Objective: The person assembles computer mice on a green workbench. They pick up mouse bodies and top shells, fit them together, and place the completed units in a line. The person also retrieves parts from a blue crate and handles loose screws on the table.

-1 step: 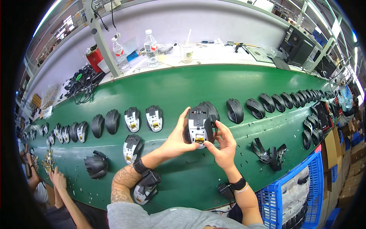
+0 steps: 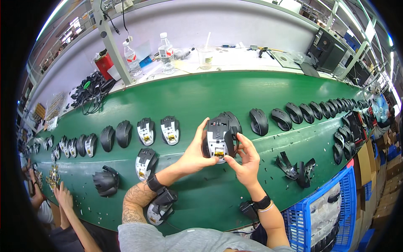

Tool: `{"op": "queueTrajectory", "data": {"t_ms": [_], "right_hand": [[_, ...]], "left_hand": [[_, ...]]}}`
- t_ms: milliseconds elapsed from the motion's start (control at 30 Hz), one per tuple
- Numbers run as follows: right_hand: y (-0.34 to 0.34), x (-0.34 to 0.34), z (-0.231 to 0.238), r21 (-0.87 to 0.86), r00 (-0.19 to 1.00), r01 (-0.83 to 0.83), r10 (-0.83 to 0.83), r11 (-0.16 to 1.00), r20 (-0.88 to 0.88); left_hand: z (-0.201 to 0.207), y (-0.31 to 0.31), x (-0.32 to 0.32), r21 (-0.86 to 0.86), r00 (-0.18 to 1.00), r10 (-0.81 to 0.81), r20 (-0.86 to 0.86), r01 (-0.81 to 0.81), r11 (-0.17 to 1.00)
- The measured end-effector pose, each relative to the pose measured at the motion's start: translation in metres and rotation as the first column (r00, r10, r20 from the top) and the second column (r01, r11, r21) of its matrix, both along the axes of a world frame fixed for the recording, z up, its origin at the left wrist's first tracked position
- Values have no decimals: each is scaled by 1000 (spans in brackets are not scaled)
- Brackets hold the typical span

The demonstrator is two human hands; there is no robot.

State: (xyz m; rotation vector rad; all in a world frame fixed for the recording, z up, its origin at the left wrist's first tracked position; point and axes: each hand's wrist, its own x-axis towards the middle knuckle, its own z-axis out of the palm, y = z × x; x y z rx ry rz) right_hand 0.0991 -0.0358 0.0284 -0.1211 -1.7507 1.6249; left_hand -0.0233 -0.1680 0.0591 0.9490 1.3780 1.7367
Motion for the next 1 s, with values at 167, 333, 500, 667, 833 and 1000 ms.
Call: {"op": "queueTrajectory", "data": {"t_ms": [167,333,500,667,833,1000], "right_hand": [[-2,-1,3,226,990,134,-138,965,2],[-10,3,5,374,958,280,-282,884,-51],[-22,3,8,456,928,348,-369,819,-46],[-21,1,11,458,913,355,-407,815,17],[-17,2,15,498,926,296,-373,815,62],[-18,3,9,515,934,182,-311,838,174]], "left_hand": [[-14,4,6,31,989,113,98,-116,993],[-11,8,9,69,981,121,149,-132,989],[-10,4,12,111,979,81,188,-103,988],[-28,6,12,219,971,15,239,-68,973],[-26,10,19,106,972,92,218,-117,987],[-33,13,18,39,964,133,228,-146,989]]}}
